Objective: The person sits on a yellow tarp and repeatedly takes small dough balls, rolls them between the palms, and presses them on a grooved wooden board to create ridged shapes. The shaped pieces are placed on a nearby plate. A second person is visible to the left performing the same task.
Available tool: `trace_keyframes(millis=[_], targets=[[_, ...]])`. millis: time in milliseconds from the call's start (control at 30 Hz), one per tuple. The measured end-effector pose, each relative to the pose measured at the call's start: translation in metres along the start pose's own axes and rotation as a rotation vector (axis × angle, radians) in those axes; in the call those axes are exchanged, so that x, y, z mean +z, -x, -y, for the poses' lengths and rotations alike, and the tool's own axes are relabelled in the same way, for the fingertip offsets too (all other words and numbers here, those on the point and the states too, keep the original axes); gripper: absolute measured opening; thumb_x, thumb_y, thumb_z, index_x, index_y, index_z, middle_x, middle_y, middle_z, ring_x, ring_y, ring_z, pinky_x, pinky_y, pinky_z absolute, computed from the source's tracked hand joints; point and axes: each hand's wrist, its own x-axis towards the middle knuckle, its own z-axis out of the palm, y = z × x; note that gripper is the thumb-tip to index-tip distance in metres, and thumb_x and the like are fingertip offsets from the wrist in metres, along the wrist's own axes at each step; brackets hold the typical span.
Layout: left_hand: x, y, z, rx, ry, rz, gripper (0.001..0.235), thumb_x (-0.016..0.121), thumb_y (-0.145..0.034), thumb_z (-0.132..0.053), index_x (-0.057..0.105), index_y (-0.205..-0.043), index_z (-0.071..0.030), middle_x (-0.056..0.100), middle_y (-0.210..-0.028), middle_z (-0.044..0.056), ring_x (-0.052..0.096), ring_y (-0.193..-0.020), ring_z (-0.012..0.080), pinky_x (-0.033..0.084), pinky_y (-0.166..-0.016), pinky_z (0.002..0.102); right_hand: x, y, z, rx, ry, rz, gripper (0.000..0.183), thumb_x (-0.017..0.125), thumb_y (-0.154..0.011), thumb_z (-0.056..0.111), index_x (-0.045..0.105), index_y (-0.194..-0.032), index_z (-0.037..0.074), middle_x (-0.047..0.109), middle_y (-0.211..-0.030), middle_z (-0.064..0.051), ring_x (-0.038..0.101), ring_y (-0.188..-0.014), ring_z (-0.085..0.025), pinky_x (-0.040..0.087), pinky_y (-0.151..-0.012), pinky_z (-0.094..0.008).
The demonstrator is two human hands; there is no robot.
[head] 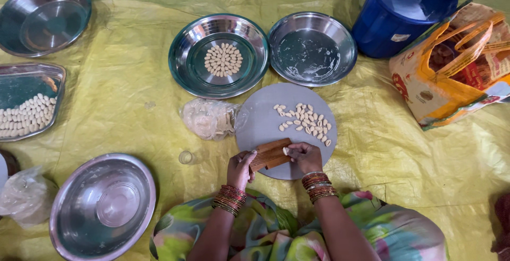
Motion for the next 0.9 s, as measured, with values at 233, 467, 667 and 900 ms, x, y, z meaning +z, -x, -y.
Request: trace_keyframes(millis=[233, 467, 667, 900], targets=[[0.001, 0.003, -0.004, 0.0, -0.054, -0.017, 0.033, 0.07, -0.09, -0.034, 0.071, -0.092, 0.0, 0.061, -0.058, 0.003, 0.049, -0.037, 0.0099, 0.036, -0.036, 0.027, -0.007, -0.007, -0.002, 0.046, 0.062, -0.012, 0.009, 0.079, -0.084, -0.002, 0.077, -0.093, -0.004, 0.072, -0.078, -0.008, 0.06, -0.06, -0.012, 0.052, -0.055, -0.025], [-0.002, -0.001, 0.0, -0.031, -0.039, -0.007, 0.034, 0.07, -0.091, -0.034, 0.068, -0.093, 0.0, 0.06, -0.058, 0.003, 0.05, -0.038, 0.0104, 0.036, -0.036, 0.028, -0.021, -0.029, -0.013, 0.103, 0.062, 0.052, 0.008, 0.075, -0.087, -0.004, 0.072, -0.093, -0.007, 0.072, -0.078, -0.011, 0.063, -0.058, -0.015, 0.056, -0.053, -0.028], [-0.007, -0.004, -0.003, -0.015, -0.128, -0.01, 0.036, 0.069, -0.09, -0.036, 0.071, -0.092, 0.0, 0.055, -0.053, 0.002, 0.047, -0.037, 0.0098, 0.035, -0.035, 0.027, -0.025, -0.041, -0.028, 0.116, 0.061, 0.05, 0.009, 0.075, -0.088, -0.002, 0.073, -0.096, -0.006, 0.074, -0.08, -0.013, 0.064, -0.058, -0.015, 0.056, -0.053, -0.028], [-0.019, -0.009, -0.008, 0.006, -0.363, -0.202, 0.031, 0.077, -0.083, -0.038, 0.074, -0.079, -0.007, 0.055, -0.052, 0.002, 0.048, -0.04, 0.0092, 0.038, -0.04, 0.03, -0.03, -0.033, -0.018, 0.082, -0.11, 0.063, 0.018, 0.063, -0.092, -0.002, 0.078, -0.101, -0.006, 0.078, -0.086, -0.011, 0.073, -0.068, -0.015, 0.065, -0.063, -0.028]])
